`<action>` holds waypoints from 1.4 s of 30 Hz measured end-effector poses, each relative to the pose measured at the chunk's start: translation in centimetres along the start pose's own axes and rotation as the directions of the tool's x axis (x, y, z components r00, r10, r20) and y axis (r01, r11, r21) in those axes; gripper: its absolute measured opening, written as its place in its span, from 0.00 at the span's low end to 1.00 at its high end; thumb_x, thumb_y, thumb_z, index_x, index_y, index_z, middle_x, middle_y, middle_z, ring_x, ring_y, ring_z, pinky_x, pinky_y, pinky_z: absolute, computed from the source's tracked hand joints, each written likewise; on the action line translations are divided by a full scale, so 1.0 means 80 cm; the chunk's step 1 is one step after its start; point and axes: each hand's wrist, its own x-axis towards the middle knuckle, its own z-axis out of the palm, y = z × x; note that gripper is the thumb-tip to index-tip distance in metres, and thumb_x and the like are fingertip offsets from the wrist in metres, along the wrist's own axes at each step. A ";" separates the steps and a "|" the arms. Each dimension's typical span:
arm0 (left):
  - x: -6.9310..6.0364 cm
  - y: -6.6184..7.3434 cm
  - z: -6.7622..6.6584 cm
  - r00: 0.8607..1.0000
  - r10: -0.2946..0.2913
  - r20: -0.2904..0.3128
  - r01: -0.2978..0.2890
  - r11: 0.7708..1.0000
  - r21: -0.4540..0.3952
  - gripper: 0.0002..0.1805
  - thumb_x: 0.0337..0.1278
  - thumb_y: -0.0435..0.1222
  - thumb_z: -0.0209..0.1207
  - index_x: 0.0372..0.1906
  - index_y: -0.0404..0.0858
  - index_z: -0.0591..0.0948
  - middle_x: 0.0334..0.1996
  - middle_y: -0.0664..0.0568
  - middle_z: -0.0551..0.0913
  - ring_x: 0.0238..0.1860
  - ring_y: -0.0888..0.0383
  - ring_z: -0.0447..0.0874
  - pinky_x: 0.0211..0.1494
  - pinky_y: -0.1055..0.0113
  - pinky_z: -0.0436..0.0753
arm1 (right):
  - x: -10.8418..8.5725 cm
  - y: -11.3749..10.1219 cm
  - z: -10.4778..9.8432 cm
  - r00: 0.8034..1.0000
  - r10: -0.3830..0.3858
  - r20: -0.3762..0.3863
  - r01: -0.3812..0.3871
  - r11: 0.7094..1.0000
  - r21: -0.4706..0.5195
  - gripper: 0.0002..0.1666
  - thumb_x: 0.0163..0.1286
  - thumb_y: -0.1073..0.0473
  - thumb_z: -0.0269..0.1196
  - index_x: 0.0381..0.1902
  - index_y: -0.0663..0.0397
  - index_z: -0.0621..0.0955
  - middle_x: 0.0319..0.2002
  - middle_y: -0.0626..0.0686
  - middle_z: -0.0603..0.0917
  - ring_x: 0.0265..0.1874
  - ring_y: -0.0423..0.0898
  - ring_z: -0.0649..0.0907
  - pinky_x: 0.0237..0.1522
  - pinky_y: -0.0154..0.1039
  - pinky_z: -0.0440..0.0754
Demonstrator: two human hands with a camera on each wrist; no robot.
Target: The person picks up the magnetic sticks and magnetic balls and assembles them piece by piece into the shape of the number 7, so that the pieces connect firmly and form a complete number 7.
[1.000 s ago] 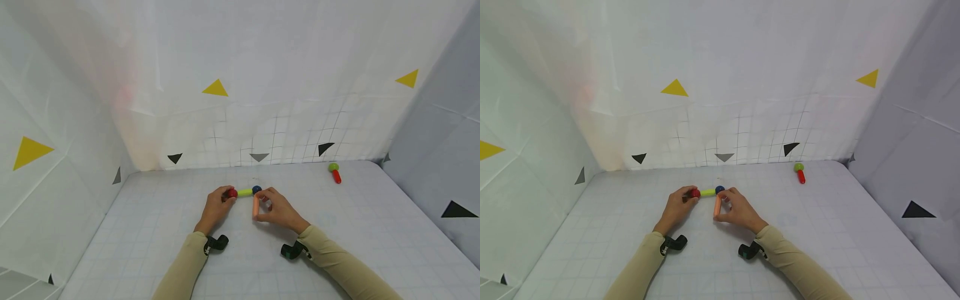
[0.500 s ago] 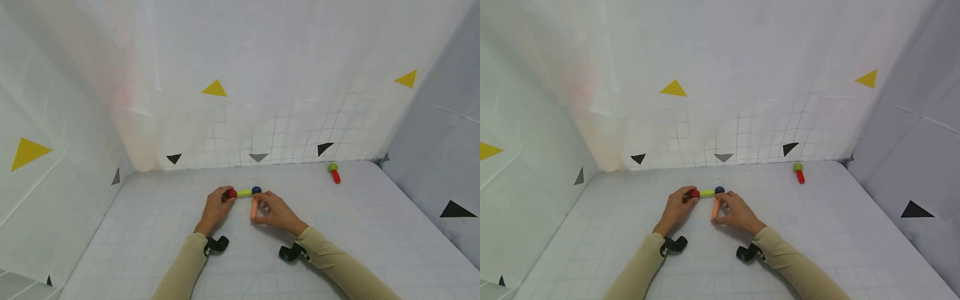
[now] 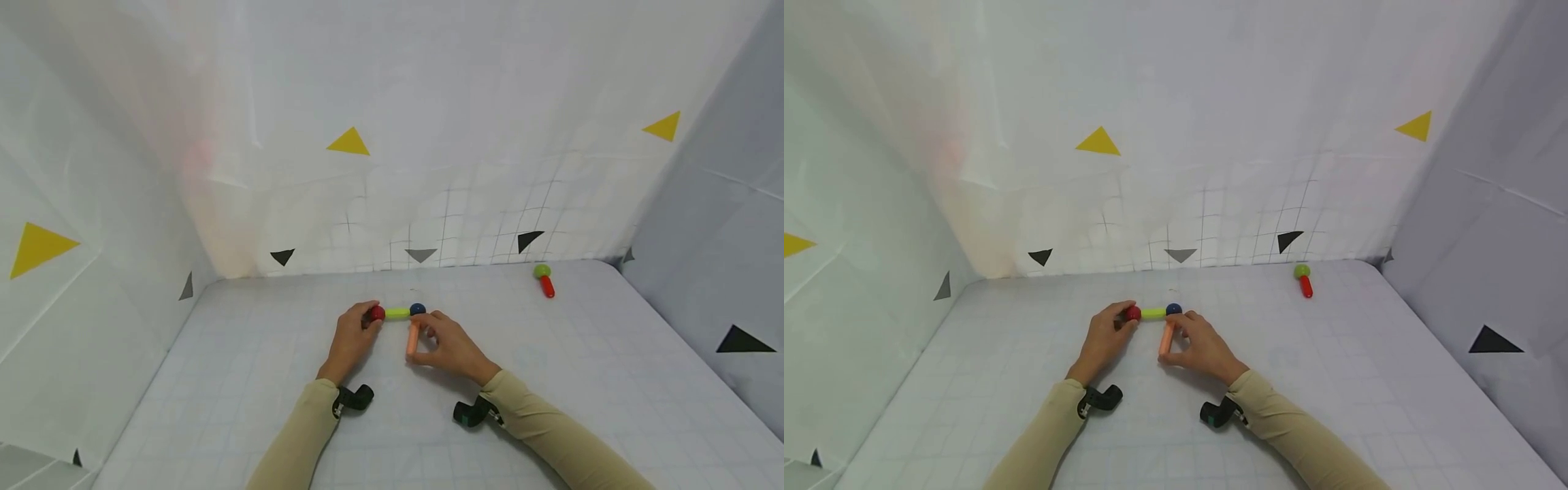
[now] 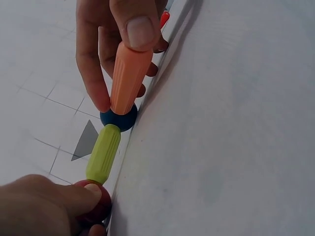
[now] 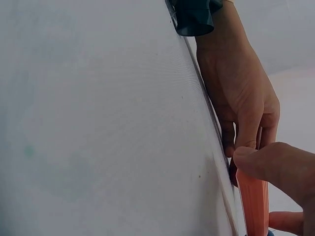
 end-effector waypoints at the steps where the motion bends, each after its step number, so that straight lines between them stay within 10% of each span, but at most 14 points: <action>1: 0.001 0.000 0.000 1.000 0.004 -0.003 -0.004 1.000 0.004 0.24 0.67 0.30 0.68 0.66 0.35 0.80 0.58 0.43 0.83 0.50 0.52 0.82 0.54 0.56 0.83 | 0.000 0.000 0.000 1.000 0.001 0.000 -0.001 1.000 -0.001 0.44 0.56 0.48 0.82 0.66 0.58 0.79 0.45 0.49 0.79 0.39 0.44 0.78 0.36 0.39 0.78; 12: -0.001 0.006 0.000 0.995 0.009 -0.102 -0.006 1.000 0.030 0.26 0.67 0.33 0.68 0.67 0.31 0.78 0.58 0.40 0.81 0.49 0.48 0.81 0.54 0.53 0.83 | -0.001 -0.001 -0.003 1.000 -0.001 0.001 0.001 0.999 0.033 0.43 0.55 0.49 0.83 0.66 0.59 0.80 0.44 0.53 0.79 0.39 0.47 0.78 0.36 0.40 0.78; 16: -0.004 0.021 -0.002 0.985 0.038 -0.167 -0.022 0.995 0.101 0.14 0.68 0.37 0.65 0.52 0.34 0.85 0.43 0.47 0.84 0.42 0.51 0.82 0.46 0.56 0.84 | -0.002 -0.001 -0.005 1.000 0.003 0.011 -0.004 0.999 0.048 0.43 0.56 0.50 0.82 0.66 0.60 0.79 0.44 0.53 0.79 0.39 0.48 0.78 0.37 0.39 0.77; 20: -0.006 0.040 -0.006 0.995 -0.074 0.069 0.081 0.992 -0.099 0.10 0.72 0.39 0.62 0.43 0.36 0.86 0.27 0.54 0.85 0.26 0.56 0.84 0.32 0.62 0.83 | -0.003 -0.001 -0.006 1.000 -0.006 0.009 0.005 0.998 0.065 0.43 0.57 0.50 0.82 0.67 0.60 0.79 0.45 0.53 0.80 0.39 0.48 0.78 0.37 0.40 0.77; 24: -0.006 0.050 -0.004 0.906 -0.224 0.358 0.351 0.871 -0.343 0.17 0.76 0.39 0.59 0.55 0.28 0.83 0.34 0.46 0.89 0.32 0.52 0.91 0.37 0.62 0.88 | -0.002 -0.002 -0.008 1.000 -0.021 -0.001 0.021 0.997 0.074 0.43 0.58 0.51 0.81 0.67 0.60 0.79 0.46 0.55 0.80 0.40 0.49 0.79 0.38 0.40 0.78; 28: -0.011 0.050 0.005 0.856 -0.242 0.457 0.466 0.746 -0.476 0.21 0.77 0.37 0.58 0.63 0.26 0.79 0.44 0.41 0.89 0.41 0.49 0.91 0.45 0.59 0.88 | -0.002 0.000 -0.007 0.999 -0.033 0.001 0.032 0.997 0.071 0.42 0.59 0.51 0.81 0.67 0.61 0.78 0.47 0.56 0.81 0.40 0.50 0.79 0.38 0.40 0.78; 34: -0.020 0.045 0.017 0.850 -0.206 0.485 0.491 0.646 -0.584 0.22 0.76 0.35 0.61 0.66 0.26 0.77 0.49 0.38 0.86 0.47 0.49 0.89 0.51 0.59 0.86 | -0.001 0.003 -0.006 0.999 -0.036 0.005 0.036 0.997 0.069 0.41 0.60 0.53 0.80 0.68 0.60 0.78 0.48 0.55 0.81 0.40 0.49 0.80 0.38 0.40 0.78; 42: -0.023 0.045 0.024 0.862 -0.206 0.463 0.483 0.612 -0.627 0.22 0.72 0.31 0.64 0.66 0.27 0.77 0.53 0.39 0.85 0.48 0.50 0.88 0.52 0.60 0.86 | -0.003 0.000 -0.011 0.999 -0.039 0.027 0.036 0.995 0.091 0.42 0.61 0.51 0.79 0.68 0.61 0.77 0.49 0.57 0.80 0.41 0.51 0.80 0.39 0.41 0.80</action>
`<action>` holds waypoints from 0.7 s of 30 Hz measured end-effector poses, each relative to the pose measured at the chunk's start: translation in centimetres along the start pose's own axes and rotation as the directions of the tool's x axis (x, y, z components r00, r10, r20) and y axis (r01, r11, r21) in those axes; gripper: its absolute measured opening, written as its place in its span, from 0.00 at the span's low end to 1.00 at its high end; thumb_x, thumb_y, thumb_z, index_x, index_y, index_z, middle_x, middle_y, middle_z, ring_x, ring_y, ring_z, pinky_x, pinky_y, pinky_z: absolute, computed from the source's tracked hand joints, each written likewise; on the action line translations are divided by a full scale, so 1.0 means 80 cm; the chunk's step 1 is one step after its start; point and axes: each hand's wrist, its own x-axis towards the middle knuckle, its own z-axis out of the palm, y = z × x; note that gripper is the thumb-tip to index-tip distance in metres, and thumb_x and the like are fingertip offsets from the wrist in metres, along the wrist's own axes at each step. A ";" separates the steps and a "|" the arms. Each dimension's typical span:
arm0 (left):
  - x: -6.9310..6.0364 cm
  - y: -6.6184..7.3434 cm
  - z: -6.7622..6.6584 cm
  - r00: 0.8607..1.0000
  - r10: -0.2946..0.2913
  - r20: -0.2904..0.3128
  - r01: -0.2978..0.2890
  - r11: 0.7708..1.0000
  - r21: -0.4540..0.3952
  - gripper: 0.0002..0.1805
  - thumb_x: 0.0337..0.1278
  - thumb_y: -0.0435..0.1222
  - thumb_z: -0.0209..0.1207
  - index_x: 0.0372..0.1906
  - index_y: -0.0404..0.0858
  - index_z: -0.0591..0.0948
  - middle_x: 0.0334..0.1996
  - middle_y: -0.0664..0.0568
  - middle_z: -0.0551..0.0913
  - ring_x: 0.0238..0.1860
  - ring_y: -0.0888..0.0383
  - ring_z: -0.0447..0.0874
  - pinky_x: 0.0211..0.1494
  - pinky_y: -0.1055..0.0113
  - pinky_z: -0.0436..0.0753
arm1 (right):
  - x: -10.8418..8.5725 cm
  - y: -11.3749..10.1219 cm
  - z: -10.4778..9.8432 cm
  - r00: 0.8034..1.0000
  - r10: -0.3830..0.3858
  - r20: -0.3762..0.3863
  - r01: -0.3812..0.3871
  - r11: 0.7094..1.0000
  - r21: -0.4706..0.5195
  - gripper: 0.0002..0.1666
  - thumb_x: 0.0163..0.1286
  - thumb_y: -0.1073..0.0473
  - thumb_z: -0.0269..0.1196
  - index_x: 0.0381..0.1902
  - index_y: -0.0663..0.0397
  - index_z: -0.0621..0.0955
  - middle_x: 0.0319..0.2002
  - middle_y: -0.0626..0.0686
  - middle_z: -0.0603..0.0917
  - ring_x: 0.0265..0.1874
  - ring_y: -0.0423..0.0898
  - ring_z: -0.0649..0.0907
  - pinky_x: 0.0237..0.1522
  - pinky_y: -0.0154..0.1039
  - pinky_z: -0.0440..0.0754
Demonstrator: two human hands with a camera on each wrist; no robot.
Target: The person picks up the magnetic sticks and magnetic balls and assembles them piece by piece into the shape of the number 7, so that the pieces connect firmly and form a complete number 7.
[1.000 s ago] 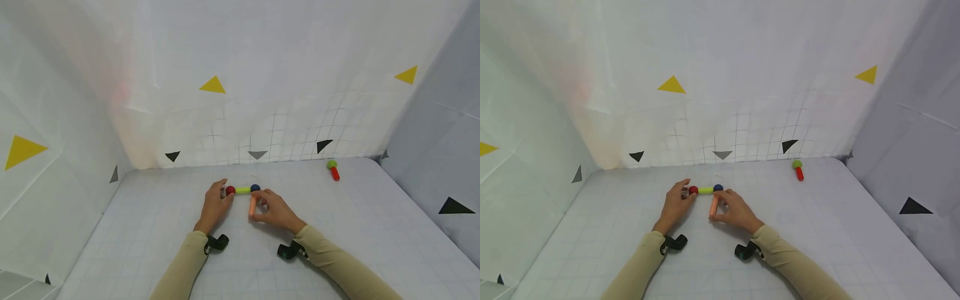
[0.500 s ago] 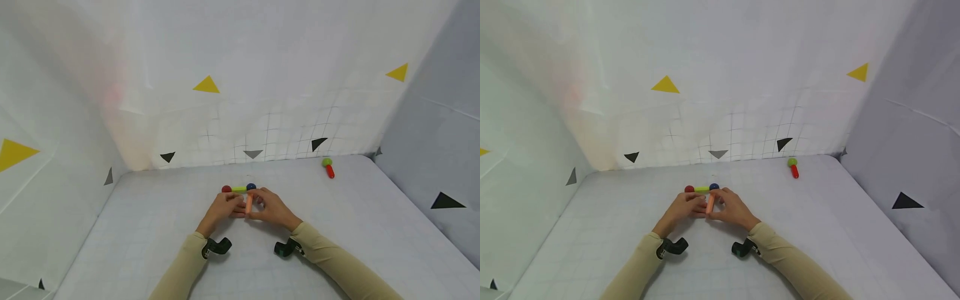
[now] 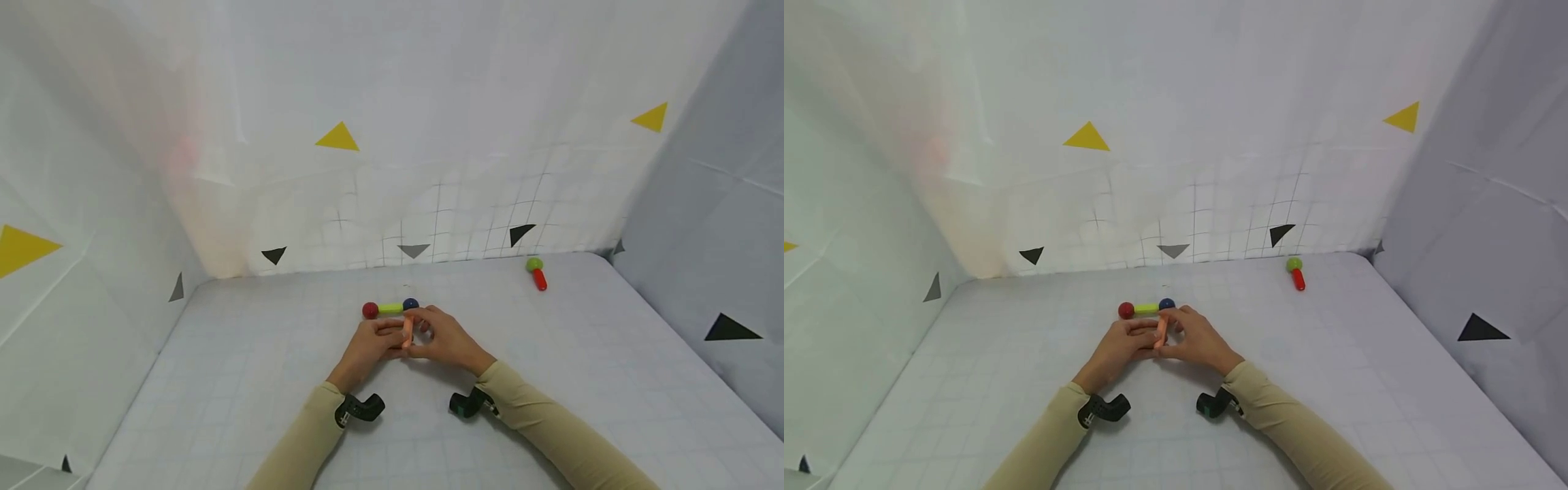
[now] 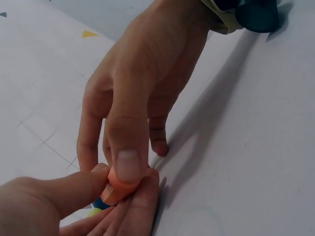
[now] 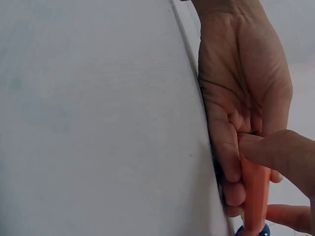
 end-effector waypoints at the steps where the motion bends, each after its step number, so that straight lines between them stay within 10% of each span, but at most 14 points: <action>1: 0.000 0.000 0.000 1.000 0.000 0.000 0.000 1.000 -0.003 0.22 0.72 0.31 0.64 0.66 0.27 0.78 0.53 0.39 0.85 0.48 0.50 0.88 0.52 0.60 0.86 | 0.000 -0.001 -0.003 1.000 0.002 0.010 -0.002 1.000 0.004 0.43 0.61 0.50 0.79 0.69 0.61 0.77 0.50 0.57 0.80 0.42 0.52 0.80 0.39 0.41 0.80; 10: 0.002 0.002 0.000 1.000 0.016 0.011 -0.016 0.999 -0.031 0.22 0.71 0.29 0.64 0.65 0.25 0.78 0.54 0.36 0.85 0.47 0.45 0.90 0.51 0.58 0.86 | 0.003 -0.002 -0.046 0.993 0.103 0.064 -0.103 0.995 0.001 0.39 0.66 0.48 0.76 0.70 0.59 0.77 0.56 0.61 0.81 0.51 0.58 0.80 0.43 0.47 0.83; 21: 0.002 0.006 -0.003 1.000 -0.002 0.005 0.002 1.000 -0.007 0.24 0.69 0.30 0.66 0.65 0.26 0.77 0.52 0.38 0.86 0.48 0.45 0.90 0.51 0.60 0.86 | -0.002 0.030 -0.104 0.977 0.186 -0.105 -0.195 0.978 -0.079 0.27 0.70 0.56 0.72 0.64 0.56 0.81 0.54 0.61 0.85 0.51 0.56 0.83 0.47 0.53 0.84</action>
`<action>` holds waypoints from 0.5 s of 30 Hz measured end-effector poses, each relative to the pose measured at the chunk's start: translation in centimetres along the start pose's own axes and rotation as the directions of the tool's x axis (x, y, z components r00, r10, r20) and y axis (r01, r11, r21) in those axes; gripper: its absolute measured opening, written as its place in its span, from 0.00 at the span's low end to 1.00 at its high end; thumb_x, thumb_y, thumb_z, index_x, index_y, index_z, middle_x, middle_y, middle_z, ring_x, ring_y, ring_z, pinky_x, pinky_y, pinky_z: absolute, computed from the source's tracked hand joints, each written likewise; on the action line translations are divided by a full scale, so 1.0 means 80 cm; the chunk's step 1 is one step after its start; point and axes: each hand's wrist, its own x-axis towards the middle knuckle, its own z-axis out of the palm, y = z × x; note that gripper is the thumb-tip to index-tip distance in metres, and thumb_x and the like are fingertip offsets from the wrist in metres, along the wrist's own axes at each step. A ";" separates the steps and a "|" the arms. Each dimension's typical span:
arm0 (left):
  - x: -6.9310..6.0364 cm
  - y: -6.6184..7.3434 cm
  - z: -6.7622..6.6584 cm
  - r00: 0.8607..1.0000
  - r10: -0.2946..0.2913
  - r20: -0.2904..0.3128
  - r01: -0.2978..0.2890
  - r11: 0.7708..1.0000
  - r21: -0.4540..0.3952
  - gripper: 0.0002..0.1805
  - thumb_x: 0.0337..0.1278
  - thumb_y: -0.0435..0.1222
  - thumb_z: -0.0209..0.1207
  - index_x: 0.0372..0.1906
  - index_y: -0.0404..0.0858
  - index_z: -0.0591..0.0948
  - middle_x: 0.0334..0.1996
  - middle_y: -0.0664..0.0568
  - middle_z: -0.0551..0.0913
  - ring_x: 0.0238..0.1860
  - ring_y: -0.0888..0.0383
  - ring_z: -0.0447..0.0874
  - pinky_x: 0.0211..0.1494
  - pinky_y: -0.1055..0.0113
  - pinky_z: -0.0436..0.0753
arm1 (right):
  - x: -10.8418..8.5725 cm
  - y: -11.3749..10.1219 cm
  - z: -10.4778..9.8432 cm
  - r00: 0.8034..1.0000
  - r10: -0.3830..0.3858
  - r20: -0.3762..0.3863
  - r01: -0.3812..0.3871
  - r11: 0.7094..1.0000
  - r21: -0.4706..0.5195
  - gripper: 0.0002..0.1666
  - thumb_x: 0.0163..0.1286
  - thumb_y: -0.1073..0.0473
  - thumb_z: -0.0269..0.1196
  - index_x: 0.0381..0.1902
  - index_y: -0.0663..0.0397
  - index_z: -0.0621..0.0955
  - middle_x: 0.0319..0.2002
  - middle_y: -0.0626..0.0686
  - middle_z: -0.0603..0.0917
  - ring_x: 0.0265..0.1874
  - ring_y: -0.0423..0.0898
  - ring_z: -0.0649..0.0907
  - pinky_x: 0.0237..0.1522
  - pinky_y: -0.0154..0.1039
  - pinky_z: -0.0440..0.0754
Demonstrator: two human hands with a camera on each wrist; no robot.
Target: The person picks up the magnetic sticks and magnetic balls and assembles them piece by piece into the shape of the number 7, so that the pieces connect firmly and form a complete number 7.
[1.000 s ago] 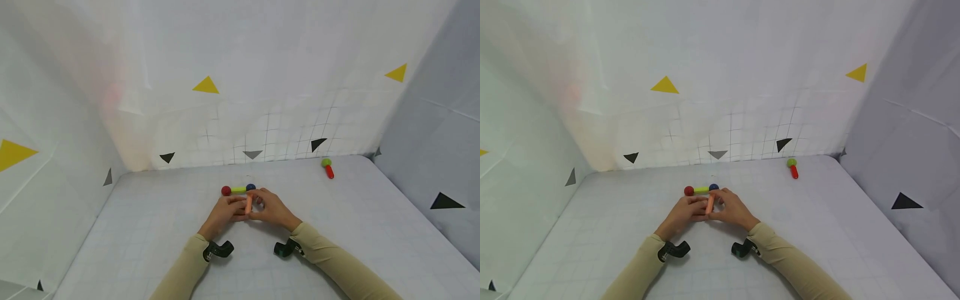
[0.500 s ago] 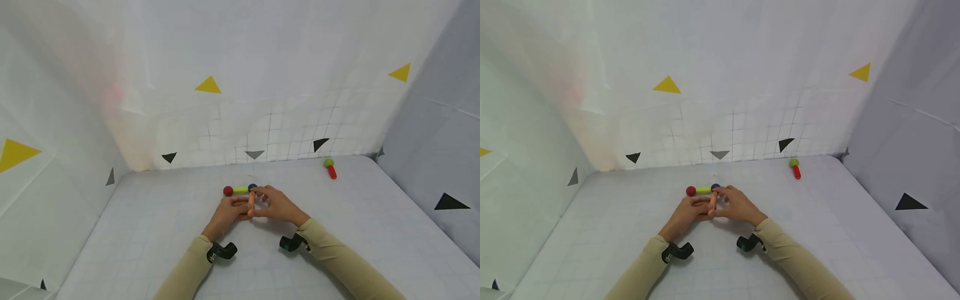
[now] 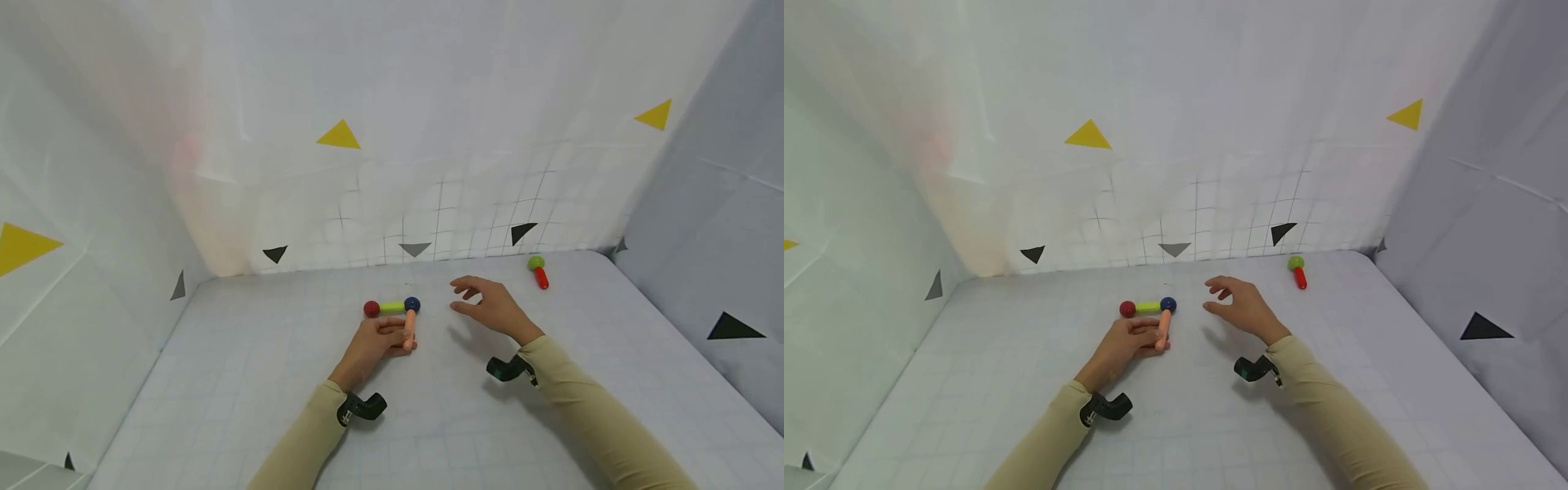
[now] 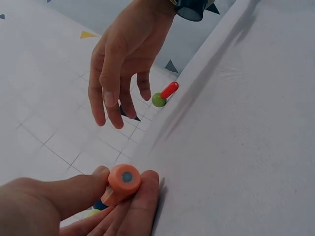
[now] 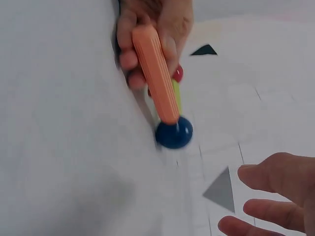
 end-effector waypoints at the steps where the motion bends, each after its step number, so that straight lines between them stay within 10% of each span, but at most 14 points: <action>1: 0.000 0.000 0.000 1.000 0.001 0.001 -0.001 1.000 0.004 0.24 0.69 0.30 0.66 0.66 0.26 0.77 0.52 0.38 0.86 0.48 0.45 0.90 0.51 0.60 0.86 | 0.000 0.003 -0.004 1.000 0.004 -0.010 -0.004 1.000 -0.007 0.26 0.70 0.56 0.72 0.64 0.56 0.81 0.54 0.61 0.85 0.51 0.56 0.83 0.47 0.53 0.83; 15: 0.000 -0.001 -0.002 1.000 -0.002 -0.001 0.002 0.999 0.035 0.23 0.71 0.32 0.65 0.66 0.28 0.78 0.53 0.40 0.86 0.48 0.47 0.90 0.51 0.61 0.86 | 0.005 0.038 -0.044 0.993 0.108 -0.054 -0.110 0.993 -0.037 0.25 0.73 0.55 0.69 0.63 0.59 0.80 0.55 0.62 0.85 0.53 0.59 0.83 0.48 0.56 0.83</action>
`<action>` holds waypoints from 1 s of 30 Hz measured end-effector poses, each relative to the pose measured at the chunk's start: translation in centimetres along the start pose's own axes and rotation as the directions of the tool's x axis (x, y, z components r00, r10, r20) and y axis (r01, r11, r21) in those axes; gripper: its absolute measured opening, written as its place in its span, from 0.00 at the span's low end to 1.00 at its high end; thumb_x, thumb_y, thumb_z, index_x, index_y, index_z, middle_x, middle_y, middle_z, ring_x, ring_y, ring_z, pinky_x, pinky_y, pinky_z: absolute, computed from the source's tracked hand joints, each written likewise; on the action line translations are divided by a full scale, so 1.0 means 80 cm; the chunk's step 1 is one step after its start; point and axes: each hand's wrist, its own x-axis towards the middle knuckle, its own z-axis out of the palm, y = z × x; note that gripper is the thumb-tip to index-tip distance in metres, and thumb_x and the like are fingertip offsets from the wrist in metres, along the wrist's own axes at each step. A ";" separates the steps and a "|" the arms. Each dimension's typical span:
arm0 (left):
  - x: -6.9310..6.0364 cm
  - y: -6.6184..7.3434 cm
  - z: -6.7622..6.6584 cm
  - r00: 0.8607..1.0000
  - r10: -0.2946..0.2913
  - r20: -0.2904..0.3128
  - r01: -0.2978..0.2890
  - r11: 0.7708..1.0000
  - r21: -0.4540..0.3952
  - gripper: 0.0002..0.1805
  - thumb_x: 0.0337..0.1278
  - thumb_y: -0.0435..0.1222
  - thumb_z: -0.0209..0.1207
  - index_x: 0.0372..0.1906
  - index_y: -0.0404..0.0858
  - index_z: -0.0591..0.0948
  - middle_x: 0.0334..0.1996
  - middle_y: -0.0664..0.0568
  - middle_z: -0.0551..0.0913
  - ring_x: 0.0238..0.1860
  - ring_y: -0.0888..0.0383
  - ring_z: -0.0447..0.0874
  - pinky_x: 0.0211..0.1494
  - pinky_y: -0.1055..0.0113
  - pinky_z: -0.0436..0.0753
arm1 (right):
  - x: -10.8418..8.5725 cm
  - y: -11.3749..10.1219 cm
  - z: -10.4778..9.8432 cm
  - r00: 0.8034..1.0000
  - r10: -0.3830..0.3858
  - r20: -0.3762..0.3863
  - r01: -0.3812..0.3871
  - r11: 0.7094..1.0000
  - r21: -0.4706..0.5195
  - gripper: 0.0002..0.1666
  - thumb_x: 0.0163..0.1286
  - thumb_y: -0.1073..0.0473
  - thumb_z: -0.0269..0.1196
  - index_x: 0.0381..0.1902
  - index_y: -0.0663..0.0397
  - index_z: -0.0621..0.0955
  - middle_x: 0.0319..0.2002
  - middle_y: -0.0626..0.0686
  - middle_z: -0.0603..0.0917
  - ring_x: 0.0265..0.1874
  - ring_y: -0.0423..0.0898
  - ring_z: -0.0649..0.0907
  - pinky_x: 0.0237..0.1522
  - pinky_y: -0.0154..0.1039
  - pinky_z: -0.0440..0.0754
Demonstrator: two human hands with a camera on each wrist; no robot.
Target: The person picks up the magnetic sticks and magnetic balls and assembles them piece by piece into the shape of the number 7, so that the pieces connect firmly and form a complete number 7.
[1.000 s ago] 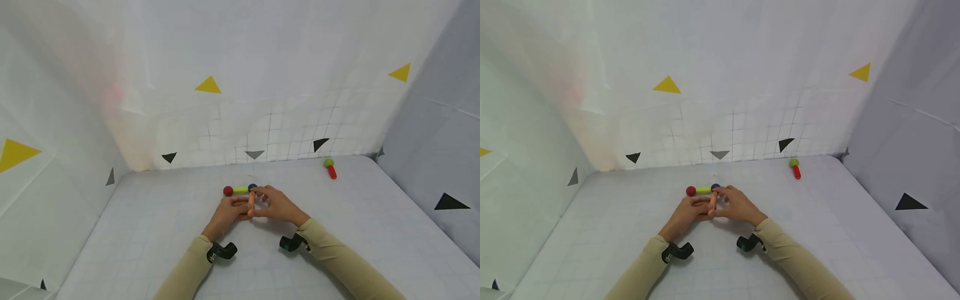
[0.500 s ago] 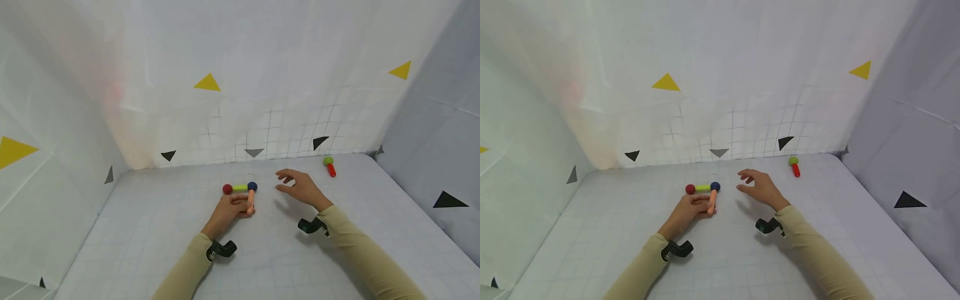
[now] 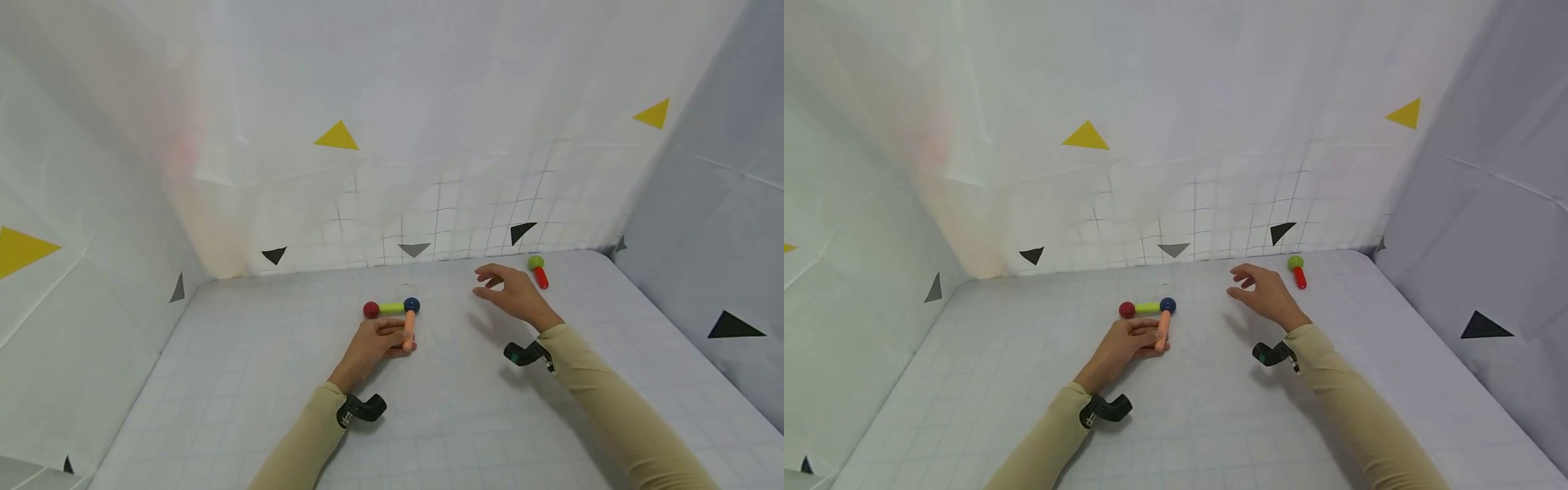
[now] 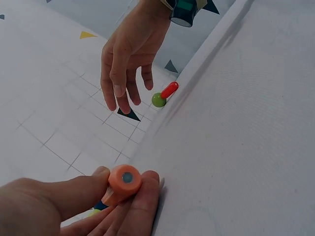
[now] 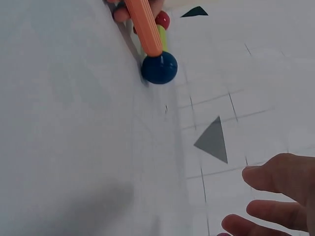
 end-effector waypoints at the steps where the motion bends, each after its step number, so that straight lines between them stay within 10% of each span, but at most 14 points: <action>1: -0.001 0.000 0.000 1.000 0.000 -0.001 0.000 1.000 0.000 0.23 0.71 0.31 0.65 0.66 0.28 0.78 0.53 0.40 0.86 0.48 0.47 0.90 0.51 0.62 0.86 | 0.001 0.002 -0.003 1.000 0.004 -0.001 -0.004 1.000 0.000 0.26 0.73 0.54 0.69 0.63 0.60 0.80 0.55 0.63 0.84 0.53 0.59 0.82 0.48 0.56 0.83; 30: 0.001 0.003 0.007 1.000 0.017 -0.004 -0.017 1.000 -0.014 0.23 0.71 0.29 0.64 0.66 0.24 0.76 0.51 0.37 0.86 0.48 0.44 0.90 0.51 0.59 0.86 | 0.024 0.069 -0.072 0.993 0.097 -0.064 -0.102 0.992 -0.080 0.20 0.78 0.63 0.60 0.65 0.60 0.79 0.60 0.68 0.80 0.49 0.64 0.83 0.41 0.54 0.83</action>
